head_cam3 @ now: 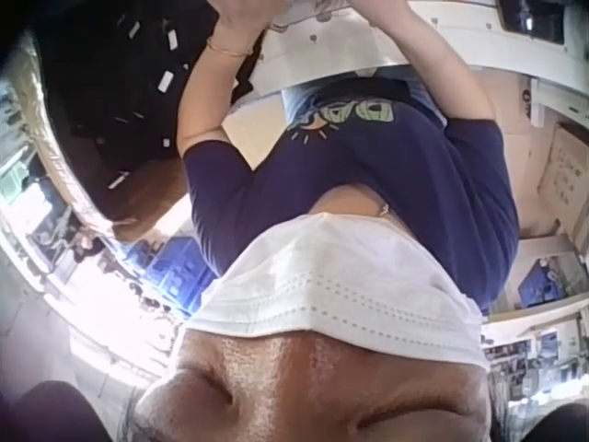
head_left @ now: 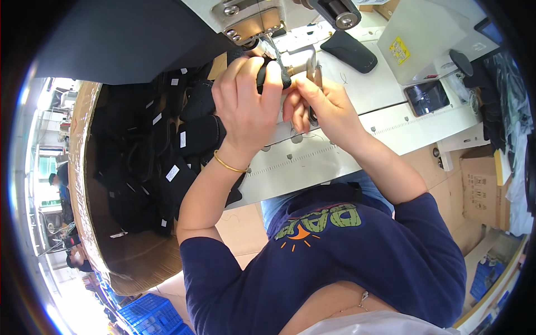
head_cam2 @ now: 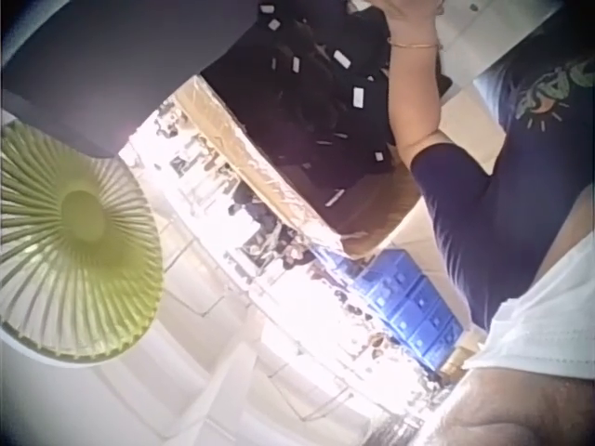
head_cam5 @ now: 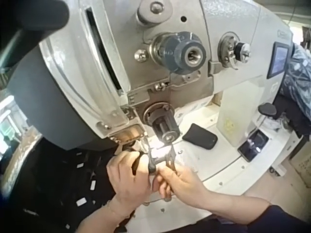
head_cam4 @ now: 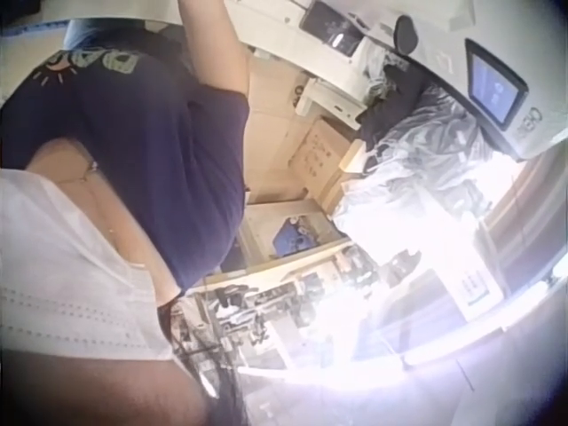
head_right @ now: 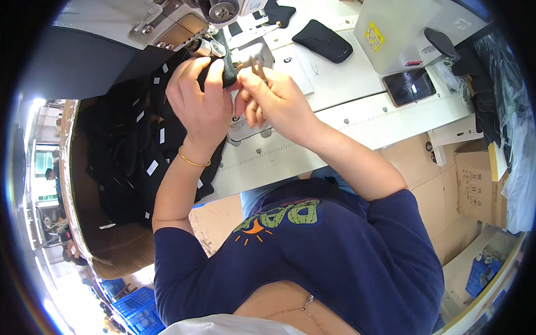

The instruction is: The recorder is using a sewing machine to stitch together black fabric or leather shoe components.

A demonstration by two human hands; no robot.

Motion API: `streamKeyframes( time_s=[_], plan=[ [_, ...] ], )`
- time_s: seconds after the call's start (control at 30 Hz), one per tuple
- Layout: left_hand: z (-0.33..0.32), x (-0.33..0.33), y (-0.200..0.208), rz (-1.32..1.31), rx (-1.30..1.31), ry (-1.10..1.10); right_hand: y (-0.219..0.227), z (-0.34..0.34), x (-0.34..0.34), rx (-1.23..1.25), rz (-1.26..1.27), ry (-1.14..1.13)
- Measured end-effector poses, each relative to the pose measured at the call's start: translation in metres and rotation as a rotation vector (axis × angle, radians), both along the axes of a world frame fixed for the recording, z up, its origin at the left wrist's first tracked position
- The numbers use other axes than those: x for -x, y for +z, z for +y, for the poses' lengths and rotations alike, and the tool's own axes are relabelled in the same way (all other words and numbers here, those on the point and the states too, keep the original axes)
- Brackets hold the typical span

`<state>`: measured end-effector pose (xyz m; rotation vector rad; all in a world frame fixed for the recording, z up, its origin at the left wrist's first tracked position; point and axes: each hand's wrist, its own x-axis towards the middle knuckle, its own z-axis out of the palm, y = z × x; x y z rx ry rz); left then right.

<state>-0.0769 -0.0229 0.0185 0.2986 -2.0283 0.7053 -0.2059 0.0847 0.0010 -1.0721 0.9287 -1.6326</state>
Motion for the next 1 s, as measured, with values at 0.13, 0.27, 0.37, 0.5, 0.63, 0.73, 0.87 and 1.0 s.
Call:
streamKeyframes(
  time_s=[0.13,0.27,0.37,0.5,0.63,0.73,0.87,1.0],
  plan=[
    [-0.002,-0.035,0.007,-0.023,-0.636,-0.062,-0.011,0.017,0.021,-0.03,0.345,-0.014],
    [-0.018,-0.069,0.013,-0.053,-1.993,-0.362,-0.035,0.014,0.017,0.103,0.846,-0.298],
    [-0.016,-0.064,0.007,-0.104,-2.156,-0.429,-0.042,0.01,0.009,0.148,0.999,-0.305],
    [-0.015,-0.059,0.006,-0.25,-2.204,-0.448,-0.046,0.003,0.012,0.234,1.032,-0.254],
    [-0.017,-0.056,-0.008,-0.192,-2.157,-0.438,-0.048,0.01,0.019,0.326,1.039,-0.287],
    [-0.022,-0.058,-0.013,-0.157,-2.087,-0.447,-0.025,0.034,0.006,0.497,1.115,-0.272],
    [-0.017,-0.059,-0.007,0.05,-2.489,-0.665,-0.047,0.032,-0.002,0.29,0.963,-0.36],
    [-0.02,-0.064,-0.016,0.047,-2.245,-0.666,-0.05,0.026,0.008,-0.14,0.221,-0.092]
  ],
)
